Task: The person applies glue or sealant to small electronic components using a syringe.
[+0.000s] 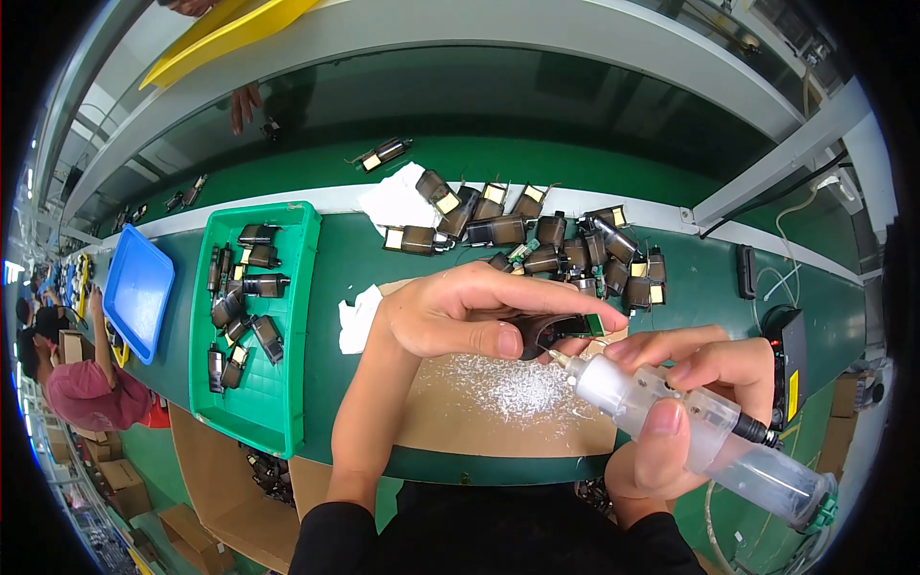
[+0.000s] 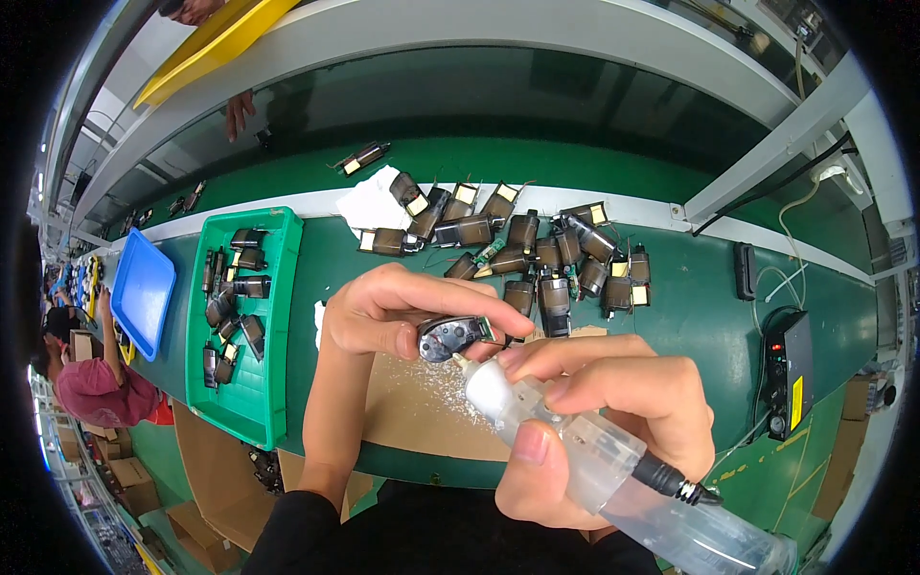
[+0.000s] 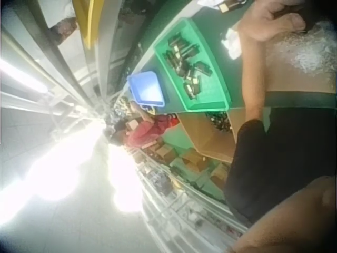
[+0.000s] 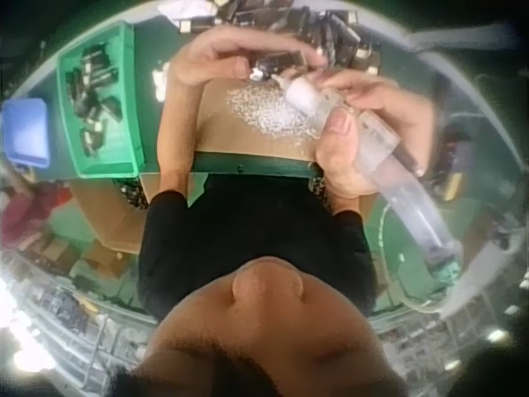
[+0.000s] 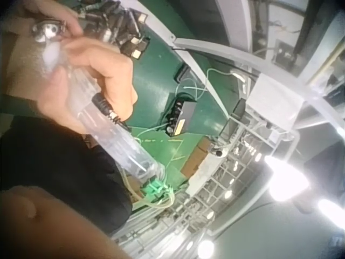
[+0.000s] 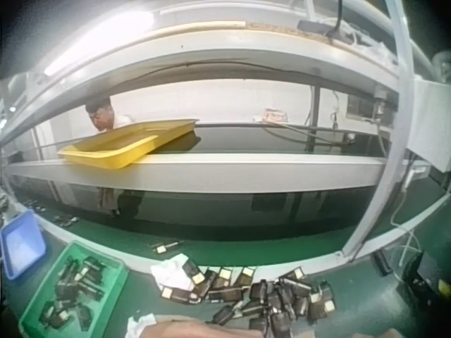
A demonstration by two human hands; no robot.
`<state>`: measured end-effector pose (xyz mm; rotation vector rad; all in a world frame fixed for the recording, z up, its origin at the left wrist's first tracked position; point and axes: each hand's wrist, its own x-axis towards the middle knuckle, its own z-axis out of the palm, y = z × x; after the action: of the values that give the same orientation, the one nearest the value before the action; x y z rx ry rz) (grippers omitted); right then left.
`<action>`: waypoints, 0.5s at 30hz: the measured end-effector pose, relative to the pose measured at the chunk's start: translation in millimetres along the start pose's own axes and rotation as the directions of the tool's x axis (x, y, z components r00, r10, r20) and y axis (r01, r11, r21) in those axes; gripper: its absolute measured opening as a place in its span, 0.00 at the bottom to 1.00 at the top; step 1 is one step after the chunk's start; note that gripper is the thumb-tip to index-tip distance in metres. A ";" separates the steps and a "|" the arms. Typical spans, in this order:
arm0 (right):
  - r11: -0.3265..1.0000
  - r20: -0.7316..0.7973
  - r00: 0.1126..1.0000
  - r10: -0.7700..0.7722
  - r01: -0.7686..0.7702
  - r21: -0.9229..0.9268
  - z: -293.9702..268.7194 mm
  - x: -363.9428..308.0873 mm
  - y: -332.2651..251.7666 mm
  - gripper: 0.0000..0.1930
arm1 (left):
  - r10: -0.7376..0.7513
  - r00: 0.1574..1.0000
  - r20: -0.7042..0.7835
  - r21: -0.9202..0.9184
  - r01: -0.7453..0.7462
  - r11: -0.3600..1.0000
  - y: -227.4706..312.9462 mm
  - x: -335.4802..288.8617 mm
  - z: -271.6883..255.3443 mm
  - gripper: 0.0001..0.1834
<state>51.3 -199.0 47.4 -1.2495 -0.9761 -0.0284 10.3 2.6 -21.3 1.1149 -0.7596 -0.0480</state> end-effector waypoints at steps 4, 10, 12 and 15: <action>1.000 -0.001 1.000 0.019 -0.019 -0.004 2.0 -0.4 -2.0 0.14 | -0.012 0.999 -0.036 -0.040 0.011 0.999 2.1 0.7 5.6 0.33; 0.999 -0.014 1.000 0.025 -0.025 0.026 2.0 -2.8 -1.9 0.15 | -0.014 1.000 -0.026 -0.059 0.012 0.998 0.1 0.3 3.3 0.33; 0.999 0.000 1.000 0.025 -0.025 0.031 0.7 -2.4 -2.3 0.15 | 0.000 1.000 0.031 -0.070 0.003 0.998 0.1 -0.5 1.6 0.30; 0.999 0.011 1.000 0.026 -0.026 0.029 -0.6 -2.5 -1.6 0.15 | 0.002 0.999 0.041 -0.121 0.003 0.993 -2.9 0.6 0.3 0.30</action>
<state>49.3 -201.2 47.2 -1.2360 -0.9665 0.0129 11.6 0.8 -23.3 1.0013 -0.7833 -0.1167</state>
